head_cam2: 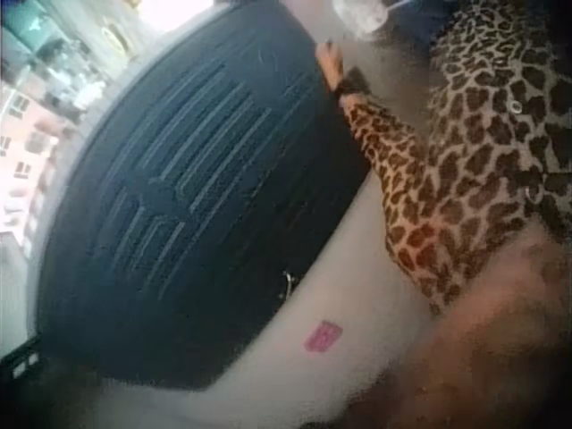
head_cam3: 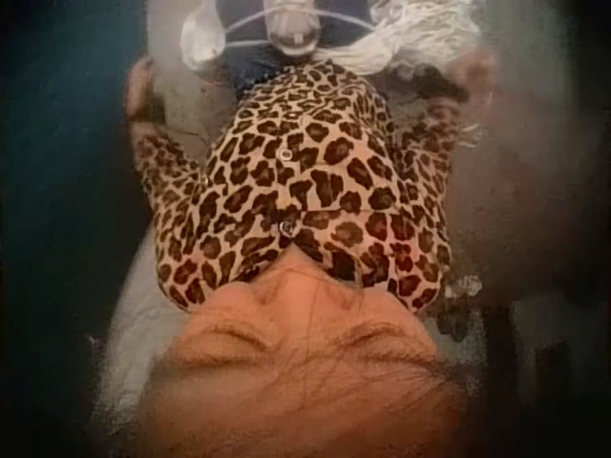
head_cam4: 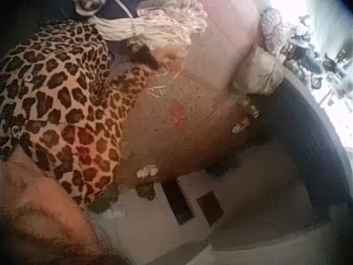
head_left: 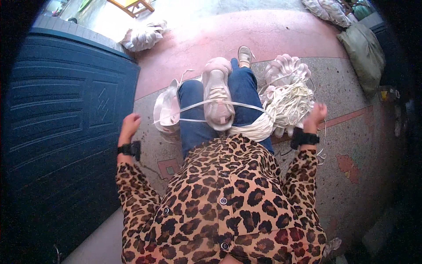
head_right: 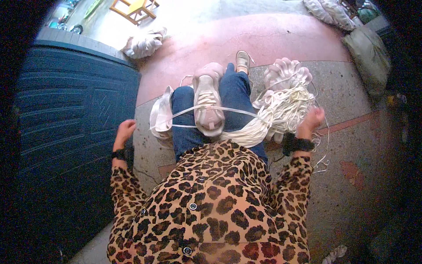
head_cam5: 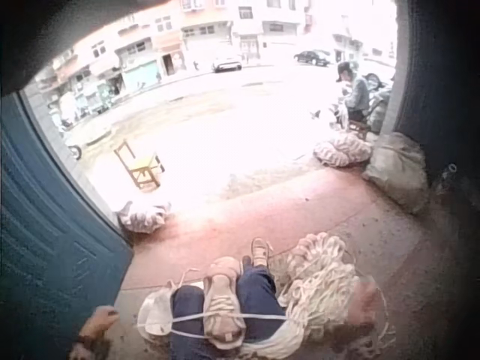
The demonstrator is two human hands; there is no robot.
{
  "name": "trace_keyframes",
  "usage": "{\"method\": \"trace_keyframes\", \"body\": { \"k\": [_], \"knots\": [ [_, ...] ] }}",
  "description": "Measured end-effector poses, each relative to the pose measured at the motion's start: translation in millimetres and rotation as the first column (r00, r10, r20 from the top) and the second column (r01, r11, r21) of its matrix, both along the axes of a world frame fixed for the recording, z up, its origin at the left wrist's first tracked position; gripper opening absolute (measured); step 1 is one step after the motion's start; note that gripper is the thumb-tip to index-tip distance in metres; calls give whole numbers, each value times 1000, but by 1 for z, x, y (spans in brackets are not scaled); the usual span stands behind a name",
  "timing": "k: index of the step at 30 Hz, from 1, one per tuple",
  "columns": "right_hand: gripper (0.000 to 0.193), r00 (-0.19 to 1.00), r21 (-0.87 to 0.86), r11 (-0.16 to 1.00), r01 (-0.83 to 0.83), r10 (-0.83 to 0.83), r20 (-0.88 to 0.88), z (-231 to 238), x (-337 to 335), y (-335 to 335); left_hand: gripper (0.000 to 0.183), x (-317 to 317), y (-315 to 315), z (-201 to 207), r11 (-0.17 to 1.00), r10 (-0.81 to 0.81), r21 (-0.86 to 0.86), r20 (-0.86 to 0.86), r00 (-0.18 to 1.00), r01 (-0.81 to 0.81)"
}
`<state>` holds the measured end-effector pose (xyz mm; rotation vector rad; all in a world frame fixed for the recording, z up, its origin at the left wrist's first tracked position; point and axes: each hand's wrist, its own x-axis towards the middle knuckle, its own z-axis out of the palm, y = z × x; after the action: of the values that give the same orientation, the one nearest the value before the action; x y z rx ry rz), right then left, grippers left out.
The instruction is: Insert and tighten laces in new footwear.
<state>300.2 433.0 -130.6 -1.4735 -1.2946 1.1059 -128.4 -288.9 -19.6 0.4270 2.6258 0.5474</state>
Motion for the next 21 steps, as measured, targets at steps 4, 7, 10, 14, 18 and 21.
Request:
{"method": "trace_keyframes", "body": {
  "k": [4, 7, 10, 14, 18, 21],
  "knots": [
    [17, 753, 344, 674, -654, 623, 211, 79, -129, -109, 23, 43, 188, 4, 941, -222, 242, -81, 972, 235],
    [22, 406, 334, 307, -891, 869, 284, 106, -172, -199, 23, 77, 266, 20, 860, -400, 343, -8, 916, 379],
    [28, 215, 385, 45, -922, 886, 411, 108, -190, -227, 24, 94, 291, 20, 847, -449, 314, -6, 894, 428],
    [32, 87, 299, -130, -946, 783, 616, 115, -203, -238, 24, 104, 289, 19, 880, -405, 299, 64, 912, 369],
    [33, 39, 291, -241, -926, 705, 708, 118, -210, -237, 23, 106, 285, 15, 879, -381, 333, 61, 923, 341],
    [36, 83, 311, -148, -939, 778, 623, 119, -202, -230, 22, 105, 289, 17, 864, -400, 337, 11, 916, 374]
  ]
}}
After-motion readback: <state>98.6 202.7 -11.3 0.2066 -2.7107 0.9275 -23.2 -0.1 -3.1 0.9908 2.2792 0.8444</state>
